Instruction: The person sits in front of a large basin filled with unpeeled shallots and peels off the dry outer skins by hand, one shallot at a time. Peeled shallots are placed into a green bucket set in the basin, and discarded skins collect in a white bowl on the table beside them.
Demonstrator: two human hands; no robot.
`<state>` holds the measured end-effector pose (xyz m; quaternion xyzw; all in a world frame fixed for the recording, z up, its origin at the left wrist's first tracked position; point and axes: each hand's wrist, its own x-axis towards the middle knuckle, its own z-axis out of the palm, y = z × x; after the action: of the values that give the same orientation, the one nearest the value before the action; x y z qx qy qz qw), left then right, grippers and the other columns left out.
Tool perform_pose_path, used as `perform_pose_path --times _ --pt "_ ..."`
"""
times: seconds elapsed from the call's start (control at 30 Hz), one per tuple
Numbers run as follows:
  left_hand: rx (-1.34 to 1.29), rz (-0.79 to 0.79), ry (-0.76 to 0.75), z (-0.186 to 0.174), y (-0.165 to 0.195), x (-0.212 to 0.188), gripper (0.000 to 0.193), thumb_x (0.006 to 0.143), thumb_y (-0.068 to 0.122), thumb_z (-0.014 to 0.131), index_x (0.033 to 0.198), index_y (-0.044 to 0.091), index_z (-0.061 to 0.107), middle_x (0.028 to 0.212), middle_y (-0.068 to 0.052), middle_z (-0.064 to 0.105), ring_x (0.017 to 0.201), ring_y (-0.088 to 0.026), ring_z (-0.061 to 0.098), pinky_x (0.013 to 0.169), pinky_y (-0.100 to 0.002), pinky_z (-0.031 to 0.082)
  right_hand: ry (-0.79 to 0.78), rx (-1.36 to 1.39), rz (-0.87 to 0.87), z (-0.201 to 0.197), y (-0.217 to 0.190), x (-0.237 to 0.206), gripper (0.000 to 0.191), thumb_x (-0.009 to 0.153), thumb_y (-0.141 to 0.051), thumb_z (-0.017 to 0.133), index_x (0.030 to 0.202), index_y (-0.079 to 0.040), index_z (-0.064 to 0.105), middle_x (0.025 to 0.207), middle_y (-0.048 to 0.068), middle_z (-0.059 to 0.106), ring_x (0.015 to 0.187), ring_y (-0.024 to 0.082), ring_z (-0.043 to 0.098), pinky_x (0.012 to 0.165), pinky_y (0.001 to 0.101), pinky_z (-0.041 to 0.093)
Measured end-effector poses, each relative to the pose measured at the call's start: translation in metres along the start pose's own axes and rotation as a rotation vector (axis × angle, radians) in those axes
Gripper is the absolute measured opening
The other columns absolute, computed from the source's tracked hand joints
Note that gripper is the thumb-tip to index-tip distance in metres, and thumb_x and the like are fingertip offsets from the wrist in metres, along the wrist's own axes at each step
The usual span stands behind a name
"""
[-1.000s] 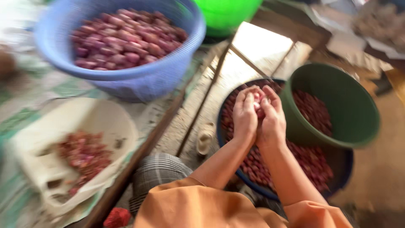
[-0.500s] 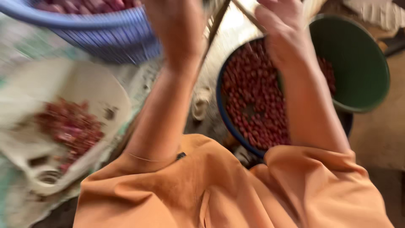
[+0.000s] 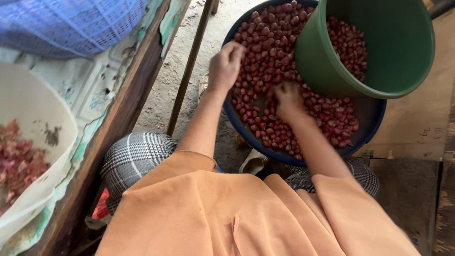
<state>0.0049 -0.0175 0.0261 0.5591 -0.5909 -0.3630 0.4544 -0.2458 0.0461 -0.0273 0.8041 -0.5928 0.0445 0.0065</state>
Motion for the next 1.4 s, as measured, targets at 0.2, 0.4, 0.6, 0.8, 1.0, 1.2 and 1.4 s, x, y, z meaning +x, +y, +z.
perform_pose_path --times 0.2,0.4,0.6,0.8,1.0,1.2,1.4 --pt "0.087 0.042 0.033 0.017 -0.031 0.0 0.021 0.097 0.028 0.064 0.103 0.01 0.073 0.097 -0.014 0.076 0.092 -0.034 0.074 0.079 -0.044 0.057 -0.054 0.26 -0.288 -0.018 0.0 -0.067 0.059 0.062 0.008 0.066 0.114 -0.016 0.079 0.14 0.024 0.058 0.125 0.042 0.056 0.101 0.0552 0.042" --pt "0.176 0.106 -0.075 0.035 -0.042 -0.009 0.015 0.092 0.017 0.071 0.104 0.01 0.075 0.109 -0.012 0.074 0.105 -0.034 0.069 0.091 -0.044 0.054 0.025 0.506 0.114 -0.057 0.041 -0.044 0.033 0.089 0.007 0.063 0.117 -0.006 0.074 0.11 0.017 0.072 0.104 0.034 0.07 0.092 0.0407 0.055" --pt "0.237 0.072 -0.116 0.038 -0.042 -0.006 0.014 0.093 0.017 0.071 0.105 0.011 0.075 0.108 -0.009 0.074 0.107 -0.032 0.067 0.093 -0.042 0.054 -0.017 0.441 0.162 -0.029 0.044 0.025 0.022 0.095 -0.004 0.067 0.115 -0.01 0.074 0.113 0.011 0.072 0.102 0.032 0.07 0.087 0.0445 0.057" --pt "0.339 0.232 -0.156 0.058 -0.051 -0.012 0.014 0.093 0.016 0.072 0.106 0.012 0.075 0.111 -0.007 0.074 0.11 -0.03 0.066 0.099 -0.042 0.052 -0.016 0.122 -0.067 -0.014 0.025 0.02 0.033 0.063 -0.026 0.088 0.093 -0.015 0.079 0.097 0.014 0.069 0.095 0.04 0.067 0.076 0.0521 0.054" --pt "0.376 0.567 -0.186 0.101 -0.058 -0.02 0.043 0.078 0.002 0.071 0.119 0.011 0.073 0.134 -0.008 0.064 0.124 -0.033 0.058 0.1 -0.042 0.051 -0.249 0.467 0.239 -0.007 0.03 -0.018 0.035 0.076 -0.027 0.087 0.099 -0.005 0.072 0.091 0.013 0.068 0.085 0.03 0.069 0.079 0.0419 0.056" --pt "0.465 0.498 -0.351 0.126 -0.066 -0.02 0.047 0.071 0.003 0.071 0.118 0.011 0.072 0.133 -0.006 0.062 0.119 -0.032 0.058 0.098 -0.042 0.054 -0.145 1.565 0.666 -0.019 0.076 -0.056 0.038 0.102 -0.024 0.072 0.128 0.002 0.063 0.117 0.008 0.069 0.109 0.022 0.068 0.089 0.0343 0.052" --pt "0.373 0.268 -0.353 0.128 -0.075 -0.017 0.029 0.081 0.001 0.074 0.107 0.013 0.078 0.117 -0.01 0.068 0.108 -0.033 0.065 0.087 -0.044 0.055 -0.193 2.182 0.547 -0.042 0.068 -0.069 0.06 0.097 -0.033 0.053 0.147 0.0 0.049 0.131 0.022 0.065 0.116 0.039 0.068 0.098 0.0577 0.057"
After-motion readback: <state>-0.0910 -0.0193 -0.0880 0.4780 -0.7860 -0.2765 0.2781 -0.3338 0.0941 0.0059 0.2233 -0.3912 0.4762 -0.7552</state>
